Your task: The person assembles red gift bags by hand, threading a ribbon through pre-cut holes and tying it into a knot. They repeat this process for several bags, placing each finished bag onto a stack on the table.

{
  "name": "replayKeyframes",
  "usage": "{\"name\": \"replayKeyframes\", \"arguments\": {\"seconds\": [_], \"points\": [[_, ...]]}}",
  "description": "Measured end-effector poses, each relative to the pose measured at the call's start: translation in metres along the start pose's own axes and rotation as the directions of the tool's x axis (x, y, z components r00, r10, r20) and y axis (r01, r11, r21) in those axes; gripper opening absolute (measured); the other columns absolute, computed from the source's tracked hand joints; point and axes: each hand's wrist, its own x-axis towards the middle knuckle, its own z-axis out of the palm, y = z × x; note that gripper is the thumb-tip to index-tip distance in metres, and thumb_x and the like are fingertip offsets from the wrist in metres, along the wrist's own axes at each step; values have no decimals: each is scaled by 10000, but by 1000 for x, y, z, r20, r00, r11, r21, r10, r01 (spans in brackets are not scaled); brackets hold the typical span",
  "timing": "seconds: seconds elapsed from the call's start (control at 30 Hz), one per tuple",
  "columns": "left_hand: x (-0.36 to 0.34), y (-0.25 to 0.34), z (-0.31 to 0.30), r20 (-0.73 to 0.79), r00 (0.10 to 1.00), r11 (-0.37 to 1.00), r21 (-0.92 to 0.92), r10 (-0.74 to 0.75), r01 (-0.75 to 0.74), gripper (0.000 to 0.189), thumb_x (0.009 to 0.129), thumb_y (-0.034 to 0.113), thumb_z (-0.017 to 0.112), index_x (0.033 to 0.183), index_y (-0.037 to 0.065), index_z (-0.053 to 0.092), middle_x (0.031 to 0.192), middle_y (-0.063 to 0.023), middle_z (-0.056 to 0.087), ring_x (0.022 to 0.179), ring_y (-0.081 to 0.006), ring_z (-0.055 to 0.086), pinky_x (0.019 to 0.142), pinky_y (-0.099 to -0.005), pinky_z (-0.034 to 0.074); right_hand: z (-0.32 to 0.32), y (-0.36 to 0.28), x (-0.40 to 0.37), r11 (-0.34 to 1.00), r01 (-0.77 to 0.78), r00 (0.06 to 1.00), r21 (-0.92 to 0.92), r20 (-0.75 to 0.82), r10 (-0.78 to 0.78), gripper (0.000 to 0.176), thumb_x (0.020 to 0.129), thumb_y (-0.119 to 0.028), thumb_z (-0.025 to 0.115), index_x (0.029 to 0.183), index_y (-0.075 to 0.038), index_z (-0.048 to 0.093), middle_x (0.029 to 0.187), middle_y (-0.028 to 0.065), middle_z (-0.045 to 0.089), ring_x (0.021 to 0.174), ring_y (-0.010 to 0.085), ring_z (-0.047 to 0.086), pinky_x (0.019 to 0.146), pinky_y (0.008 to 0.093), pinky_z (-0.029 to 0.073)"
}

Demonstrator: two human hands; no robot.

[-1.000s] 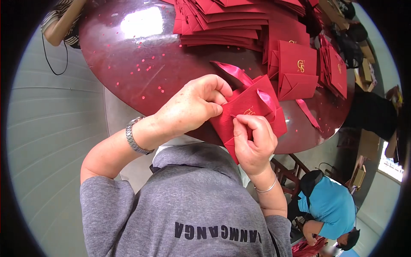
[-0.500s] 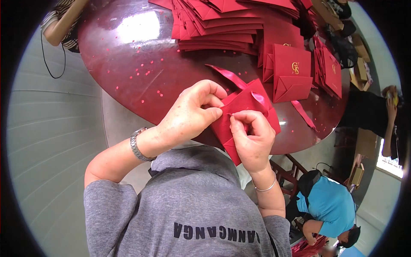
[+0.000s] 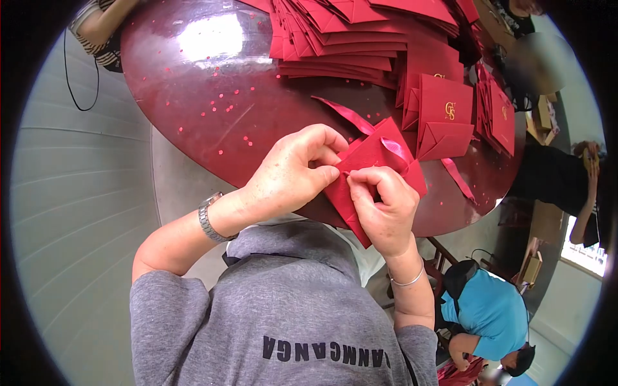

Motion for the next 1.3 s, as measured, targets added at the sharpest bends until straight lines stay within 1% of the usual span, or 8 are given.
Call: {"name": "replayKeyframes", "arguments": {"seconds": [0.17,0.33,0.5,0.53,0.63,0.8,0.87,1.3], "points": [[-4,-11,9,-62,990,992,39,124,-121,282,857,-64,617,1124,-10,544,973,-84,658,891,-117,634,759,-267,527,-2,-10,6,982,-191,978,-13,79,191,89,774,47,672,849,0,659,771,87,672,661,136,629,612,273,496],[-6,-14,21,-153,805,736,528,574,-424,245,760,-81,627,993,-9,604,930,-131,644,815,-268,661,694,-327,540,-6,-13,19,957,-284,937,-65,194,291,78,789,-11,642,862,10,659,779,101,672,659,162,639,616,296,504],[4,-11,11,-157,909,834,479,387,-273,248,788,-59,641,1026,4,610,789,-88,640,714,-148,644,664,-283,523,-1,-5,10,997,-4,996,-78,88,11,83,799,-13,642,880,-30,650,829,145,661,767,313,670,688,378,545],[6,-2,10,-184,941,917,338,284,-211,221,764,-12,669,976,28,618,785,-113,636,758,-290,623,678,-379,503,-2,-5,9,999,20,999,-29,41,-19,93,788,2,656,876,-30,650,819,142,659,745,304,668,663,375,542],[14,6,-3,-103,920,830,479,378,-287,222,765,-13,661,982,17,625,771,-115,643,749,-303,629,679,-391,505,-2,-3,1,995,96,995,15,-23,-96,168,746,28,693,902,-22,651,815,128,654,720,290,659,636,374,533],[17,18,-6,-7,979,735,662,203,-148,241,774,107,690,996,17,657,748,-126,652,777,-327,639,702,-429,506,15,10,-13,943,333,940,-21,-69,-334,257,736,14,663,988,-23,626,851,106,641,715,282,641,635,372,532],[17,17,-5,31,947,636,734,321,-240,271,742,128,737,955,-18,655,694,-155,609,627,-274,627,587,-361,494,19,15,-15,945,327,944,-30,-38,-328,267,741,10,664,1004,-18,624,877,115,651,751,288,656,657,372,542],[-1,23,1,-9,987,799,589,161,-125,255,730,-54,672,971,-14,598,760,-28,603,681,-81,551,597,-241,447,20,13,-19,931,361,925,-47,-109,-364,232,753,14,654,984,0,625,865,115,652,768,269,669,679,358,563]]}}
